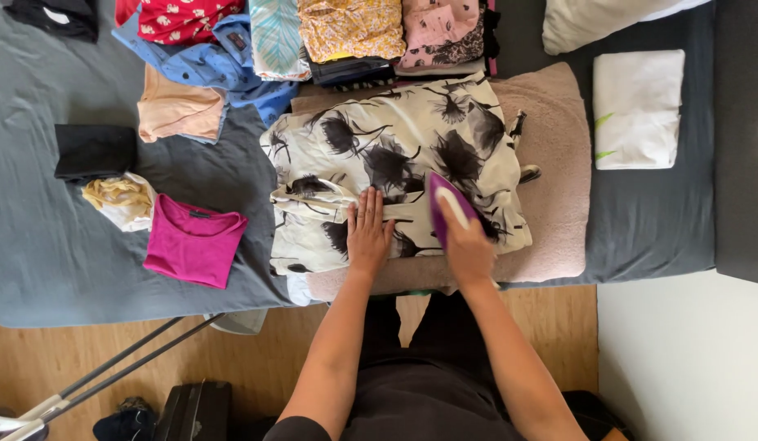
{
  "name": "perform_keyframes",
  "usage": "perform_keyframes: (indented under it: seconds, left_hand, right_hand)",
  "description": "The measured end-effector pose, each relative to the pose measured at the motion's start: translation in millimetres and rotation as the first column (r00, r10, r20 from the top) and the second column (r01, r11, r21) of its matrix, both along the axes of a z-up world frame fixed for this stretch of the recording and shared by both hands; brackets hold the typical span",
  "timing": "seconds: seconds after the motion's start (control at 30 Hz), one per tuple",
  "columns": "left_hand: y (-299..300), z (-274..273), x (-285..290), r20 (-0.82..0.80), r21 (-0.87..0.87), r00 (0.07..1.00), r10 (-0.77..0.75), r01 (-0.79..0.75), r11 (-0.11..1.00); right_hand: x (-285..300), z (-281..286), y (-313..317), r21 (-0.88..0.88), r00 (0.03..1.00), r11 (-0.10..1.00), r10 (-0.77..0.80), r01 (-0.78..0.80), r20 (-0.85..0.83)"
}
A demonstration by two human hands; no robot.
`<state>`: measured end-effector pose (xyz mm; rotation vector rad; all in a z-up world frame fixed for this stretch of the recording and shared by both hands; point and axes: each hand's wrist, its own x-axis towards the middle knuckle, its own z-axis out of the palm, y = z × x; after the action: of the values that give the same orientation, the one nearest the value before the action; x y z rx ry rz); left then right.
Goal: The person irons a yellow floral top and a white top with black floral patterns on a towel placed on a bed. They smooth the fabric, use a purple iron to press the items, and fold them neatly. The person also handles a pink top at the end of the sequence.
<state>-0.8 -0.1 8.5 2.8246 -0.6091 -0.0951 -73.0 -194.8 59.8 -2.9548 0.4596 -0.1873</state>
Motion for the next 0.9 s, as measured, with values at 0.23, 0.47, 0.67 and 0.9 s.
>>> perform_keyframes:
  seconds: [0.23, 0.47, 0.67, 0.9]
  left_hand:
    - [-2.4, 5.2, -1.4, -0.047, -0.002, 0.999, 0.017, -0.017, 1.000]
    - [-3.6, 13.0, 2.1, -0.038, 0.005, 0.999, 0.015, -0.015, 1.000]
    - [-0.2, 15.0, -2.8, -0.030, -0.008, 1.000, 0.006, -0.006, 1.000]
    - [0.9, 22.5, -2.6, -0.058, -0.069, 0.998, 0.000, -0.004, 0.998]
  right_hand:
    - [-83.6, -25.2, -52.8, -0.232, 0.990, 0.964, -0.138, 0.131, -0.014]
    - [14.9, -7.7, -51.1, -0.049, 0.975, 0.975, -0.214, 0.217, 0.060]
    - [22.2, 19.3, -57.8, -0.139, 0.981, 0.972, -0.185, 0.190, 0.051]
    - [-73.8, -4.1, -98.6, -0.142, 0.983, 0.976, -0.174, 0.164, -0.059]
